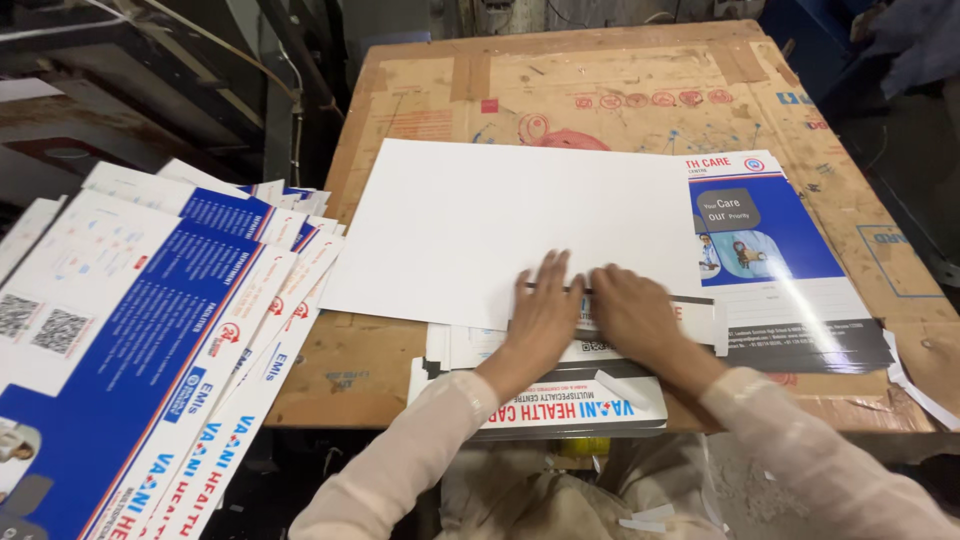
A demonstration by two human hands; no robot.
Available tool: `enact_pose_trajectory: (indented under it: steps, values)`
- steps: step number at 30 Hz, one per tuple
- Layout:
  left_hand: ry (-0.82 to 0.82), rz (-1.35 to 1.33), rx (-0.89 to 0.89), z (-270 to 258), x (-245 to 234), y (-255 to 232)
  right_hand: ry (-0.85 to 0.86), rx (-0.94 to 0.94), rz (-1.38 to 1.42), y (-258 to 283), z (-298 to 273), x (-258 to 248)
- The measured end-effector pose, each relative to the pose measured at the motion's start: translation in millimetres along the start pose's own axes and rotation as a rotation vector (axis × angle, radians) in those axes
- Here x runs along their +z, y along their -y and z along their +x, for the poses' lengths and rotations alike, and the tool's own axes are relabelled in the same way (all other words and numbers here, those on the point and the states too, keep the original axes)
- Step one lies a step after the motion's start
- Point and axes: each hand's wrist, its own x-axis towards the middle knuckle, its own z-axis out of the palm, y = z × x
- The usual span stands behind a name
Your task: The person folds printed sheets of paper in half by hand on a wooden table. They repeatedly pick up a sheet, fold it, and place it on a growing stack of finished items.
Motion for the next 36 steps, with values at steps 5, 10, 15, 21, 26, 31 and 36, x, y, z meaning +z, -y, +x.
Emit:
enact_pose_trajectory:
  steps: [5, 10, 15, 21, 26, 31, 36]
  values:
    - [-0.092, -0.19, -0.062, 23.5, 44.9, 4.2, 0.008, 0.116, -0.066, 7.8, 13.0, 10.6]
    - [-0.059, -0.189, -0.072, 12.0, 49.7, 24.8, -0.051, 0.17, -0.21, -31.5, -12.1, -4.8]
    - [-0.077, -0.132, -0.094, -3.0, 23.4, 50.7, -0.02, 0.339, -0.324, -72.8, -59.9, -33.9]
    - [-0.114, -0.368, 0.177, -22.7, -5.3, 56.2, -0.042, 0.613, 0.225, -72.2, -110.6, -41.9]
    - [-0.241, -0.425, 0.154, -5.3, -17.6, 53.9, -0.336, 0.671, 0.941, -55.4, -136.6, -67.5]
    - [-0.594, -0.286, 0.164, 24.2, -29.6, 34.3, -0.591, 0.135, 0.449, -20.3, -106.4, -94.4]
    - [-0.53, -0.349, 0.228, -0.7, -30.2, 4.4, -0.381, -0.157, 0.127, 10.5, -48.4, -70.9]
